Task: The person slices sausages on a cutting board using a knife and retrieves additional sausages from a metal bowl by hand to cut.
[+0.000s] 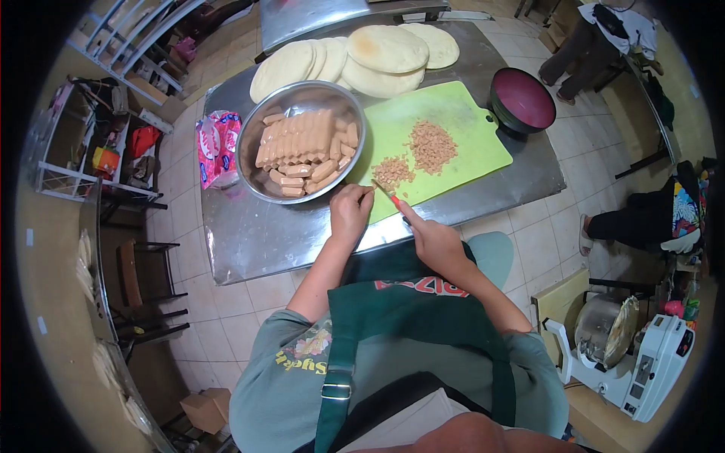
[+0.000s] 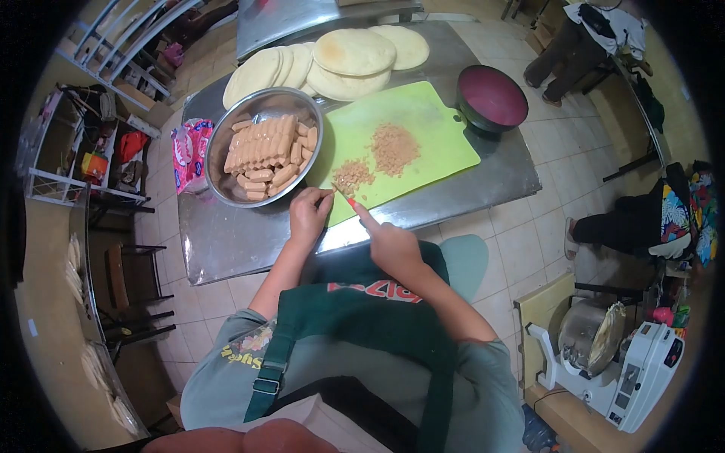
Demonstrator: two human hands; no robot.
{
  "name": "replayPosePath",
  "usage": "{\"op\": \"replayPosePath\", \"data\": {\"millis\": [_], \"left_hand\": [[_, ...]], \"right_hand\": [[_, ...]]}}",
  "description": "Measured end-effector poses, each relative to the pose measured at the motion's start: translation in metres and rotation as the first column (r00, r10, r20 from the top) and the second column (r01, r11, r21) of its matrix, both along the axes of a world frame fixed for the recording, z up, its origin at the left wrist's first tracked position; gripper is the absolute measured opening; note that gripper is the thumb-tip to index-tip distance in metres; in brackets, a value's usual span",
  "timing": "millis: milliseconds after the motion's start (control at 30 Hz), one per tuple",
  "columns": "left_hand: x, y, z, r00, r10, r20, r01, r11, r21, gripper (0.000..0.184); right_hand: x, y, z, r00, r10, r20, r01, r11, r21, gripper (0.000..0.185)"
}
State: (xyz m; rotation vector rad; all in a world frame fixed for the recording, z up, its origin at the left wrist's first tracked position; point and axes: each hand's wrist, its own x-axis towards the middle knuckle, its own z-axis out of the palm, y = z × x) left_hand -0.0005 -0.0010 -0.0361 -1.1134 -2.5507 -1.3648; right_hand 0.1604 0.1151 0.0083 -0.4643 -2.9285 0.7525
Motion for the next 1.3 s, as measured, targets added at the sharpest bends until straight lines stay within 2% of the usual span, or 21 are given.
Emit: {"op": "replayPosePath", "data": {"millis": [167,233,300,533,600,900,1300], "left_hand": [[-0.001,0.0,-0.003,1.0,0.026,-0.002,-0.026,1.0,0.005,0.011],[-0.002,0.001,-0.002,0.998,0.047,0.05,-0.047,0.999,-0.002,0.012],[-0.002,0.001,-0.003,0.998,0.051,0.046,-0.052,0.999,0.005,0.013],[0.002,0.001,0.001,0.994,0.073,0.087,-0.074,0.997,0.016,0.014],[0.003,0.001,0.003,0.994,0.07,0.078,-0.073,0.997,0.033,0.013],[0.003,0.003,0.001,0.994,0.11,0.013,-0.11,0.994,0.004,0.013],[0.002,0.003,-0.004,0.995,0.097,-0.013,-0.097,0.995,0.018,0.014]], "right_hand": [[-0.002,-0.004,-0.003,0.999,0.019,0.041,-0.021,0.999,0.045,0.064],[0.005,-0.004,-0.002,0.999,0.021,0.048,-0.023,0.999,0.04,0.064],[0.017,-0.003,-0.003,0.998,0.024,-0.054,-0.025,1.0,-0.014,0.064],[0.018,-0.002,0.004,0.971,0.055,-0.231,-0.057,0.998,-0.001,0.059],[0.01,-0.003,0.004,0.984,0.026,-0.178,-0.02,0.999,0.035,0.057],[0.0,-0.002,0.002,0.998,0.061,0.029,-0.062,0.996,0.058,0.059],[0.014,0.001,0.01,0.999,0.038,-0.006,-0.038,0.999,-0.006,0.058]]}}
